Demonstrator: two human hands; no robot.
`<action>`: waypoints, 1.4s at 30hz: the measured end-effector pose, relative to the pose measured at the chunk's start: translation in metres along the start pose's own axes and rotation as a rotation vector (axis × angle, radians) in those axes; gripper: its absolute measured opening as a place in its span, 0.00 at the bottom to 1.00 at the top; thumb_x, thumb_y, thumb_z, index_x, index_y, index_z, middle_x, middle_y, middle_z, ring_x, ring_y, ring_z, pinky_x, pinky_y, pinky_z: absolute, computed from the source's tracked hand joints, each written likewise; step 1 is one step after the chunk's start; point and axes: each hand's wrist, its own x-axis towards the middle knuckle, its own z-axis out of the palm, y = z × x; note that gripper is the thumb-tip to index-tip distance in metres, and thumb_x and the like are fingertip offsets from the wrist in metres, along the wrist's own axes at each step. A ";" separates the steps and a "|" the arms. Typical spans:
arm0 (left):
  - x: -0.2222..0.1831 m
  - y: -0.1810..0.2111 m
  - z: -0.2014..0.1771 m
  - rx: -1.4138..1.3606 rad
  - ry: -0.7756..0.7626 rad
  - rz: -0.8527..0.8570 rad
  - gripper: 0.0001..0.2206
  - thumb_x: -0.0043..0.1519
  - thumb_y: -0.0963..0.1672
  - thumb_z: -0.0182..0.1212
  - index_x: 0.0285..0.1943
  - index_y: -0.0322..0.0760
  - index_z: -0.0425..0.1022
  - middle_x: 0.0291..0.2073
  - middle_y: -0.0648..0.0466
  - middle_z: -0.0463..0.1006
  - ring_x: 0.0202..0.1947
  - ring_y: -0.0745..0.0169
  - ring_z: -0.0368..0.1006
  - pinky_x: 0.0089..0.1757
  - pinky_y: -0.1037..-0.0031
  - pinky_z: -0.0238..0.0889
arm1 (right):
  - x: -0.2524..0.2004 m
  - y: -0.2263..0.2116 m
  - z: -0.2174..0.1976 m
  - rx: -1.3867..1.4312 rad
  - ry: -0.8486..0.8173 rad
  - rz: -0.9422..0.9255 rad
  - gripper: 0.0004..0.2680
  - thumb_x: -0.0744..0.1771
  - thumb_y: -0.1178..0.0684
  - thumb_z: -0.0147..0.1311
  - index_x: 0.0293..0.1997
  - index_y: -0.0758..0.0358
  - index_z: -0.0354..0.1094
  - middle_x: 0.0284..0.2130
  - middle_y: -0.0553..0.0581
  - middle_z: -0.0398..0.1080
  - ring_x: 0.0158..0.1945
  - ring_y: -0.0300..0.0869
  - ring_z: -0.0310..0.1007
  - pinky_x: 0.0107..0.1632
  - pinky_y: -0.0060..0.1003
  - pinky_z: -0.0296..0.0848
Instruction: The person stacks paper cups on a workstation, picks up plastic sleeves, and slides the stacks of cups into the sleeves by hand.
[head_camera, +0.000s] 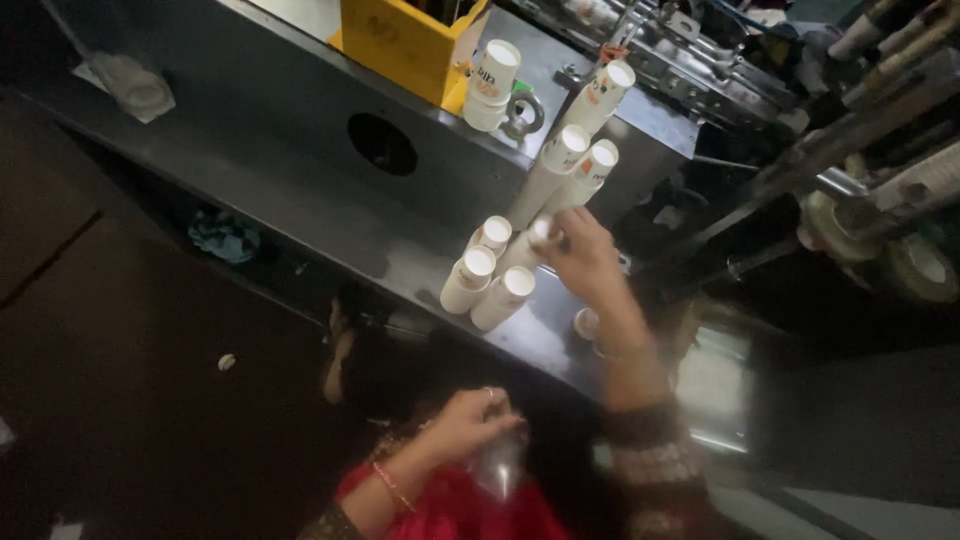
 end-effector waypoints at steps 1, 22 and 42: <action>-0.001 0.000 -0.002 -0.008 0.002 0.001 0.12 0.60 0.49 0.66 0.35 0.35 0.77 0.29 0.51 0.81 0.30 0.65 0.78 0.35 0.70 0.71 | -0.010 -0.002 -0.011 0.003 -0.101 0.039 0.11 0.62 0.55 0.69 0.38 0.66 0.68 0.36 0.60 0.71 0.36 0.49 0.74 0.39 0.41 0.73; -0.015 0.084 0.013 -0.139 0.221 0.260 0.16 0.62 0.38 0.54 0.57 0.36 0.80 0.34 0.48 0.84 0.31 0.57 0.80 0.38 0.68 0.75 | -0.161 -0.074 -0.052 0.705 -0.348 0.413 0.19 0.58 0.65 0.59 0.54 0.63 0.70 0.56 0.55 0.69 0.52 0.41 0.75 0.53 0.36 0.76; -0.012 0.080 0.023 0.105 0.130 0.190 0.09 0.61 0.44 0.63 0.36 0.30 0.75 0.29 0.47 0.74 0.30 0.57 0.71 0.33 0.68 0.65 | -0.218 -0.024 -0.007 0.287 -0.131 0.136 0.04 0.65 0.54 0.58 0.35 0.62 0.72 0.28 0.56 0.70 0.29 0.44 0.73 0.33 0.38 0.72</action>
